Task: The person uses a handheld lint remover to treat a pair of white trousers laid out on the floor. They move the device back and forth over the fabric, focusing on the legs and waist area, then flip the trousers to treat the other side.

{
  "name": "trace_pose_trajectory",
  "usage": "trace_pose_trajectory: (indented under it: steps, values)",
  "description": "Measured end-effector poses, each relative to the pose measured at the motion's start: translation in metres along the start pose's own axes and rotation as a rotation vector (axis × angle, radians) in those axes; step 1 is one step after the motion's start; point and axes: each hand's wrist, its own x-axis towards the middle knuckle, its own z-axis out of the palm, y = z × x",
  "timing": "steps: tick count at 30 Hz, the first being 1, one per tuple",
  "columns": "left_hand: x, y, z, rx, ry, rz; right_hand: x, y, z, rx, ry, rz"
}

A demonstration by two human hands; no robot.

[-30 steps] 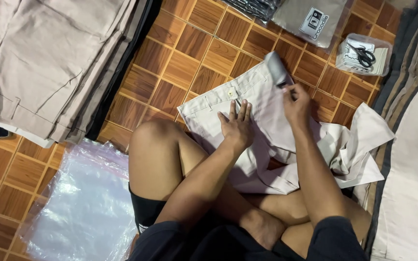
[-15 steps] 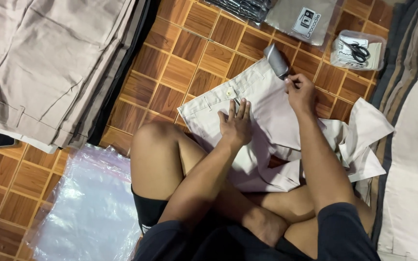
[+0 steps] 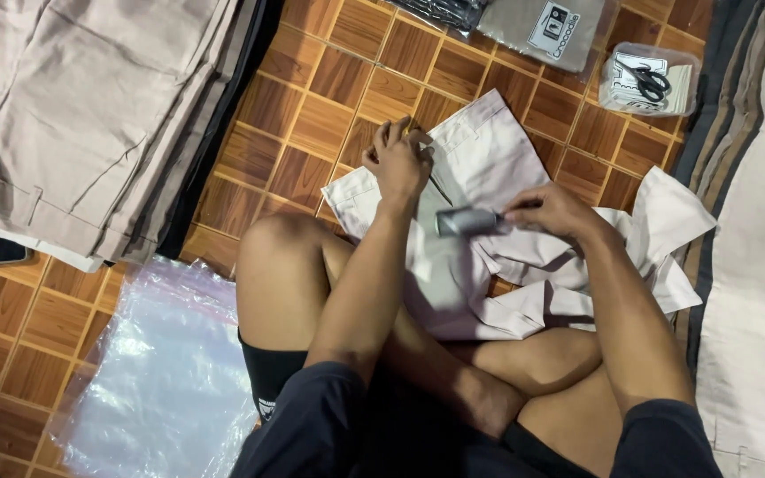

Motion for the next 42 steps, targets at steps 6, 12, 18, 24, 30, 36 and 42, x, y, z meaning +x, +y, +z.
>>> trace_pose_trajectory:
  steps: [6, 12, 18, 24, 30, 36, 42]
  values:
    - [0.019, -0.013, 0.028, -0.097, 0.082, -0.035, 0.072, 0.06, 0.012, 0.125, 0.381, -0.101]
    - [0.025, -0.019, 0.036, -0.312, 0.08, -0.06, 0.032, 0.001, -0.014, -0.053, -0.09, 0.093]
    - [0.034, -0.024, 0.045, -0.319, 0.081, -0.091, 0.108, 0.086, 0.007, 0.206, 0.38, -0.087]
    - [0.029, -0.021, 0.04, -0.379, 0.081, -0.093, 0.025, -0.005, -0.015, 0.19, -0.017, 0.165]
    - [0.028, -0.018, 0.037, -0.379, 0.095, -0.094, 0.043, 0.005, -0.007, 0.291, 0.216, 0.01]
    - [0.031, -0.023, 0.043, -0.399, 0.104, -0.089, 0.058, 0.025, 0.007, 0.318, 0.281, 0.088]
    - [0.029, -0.022, 0.039, -0.386, 0.101, -0.083, 0.047, 0.012, 0.005, 0.367, 0.181, 0.092]
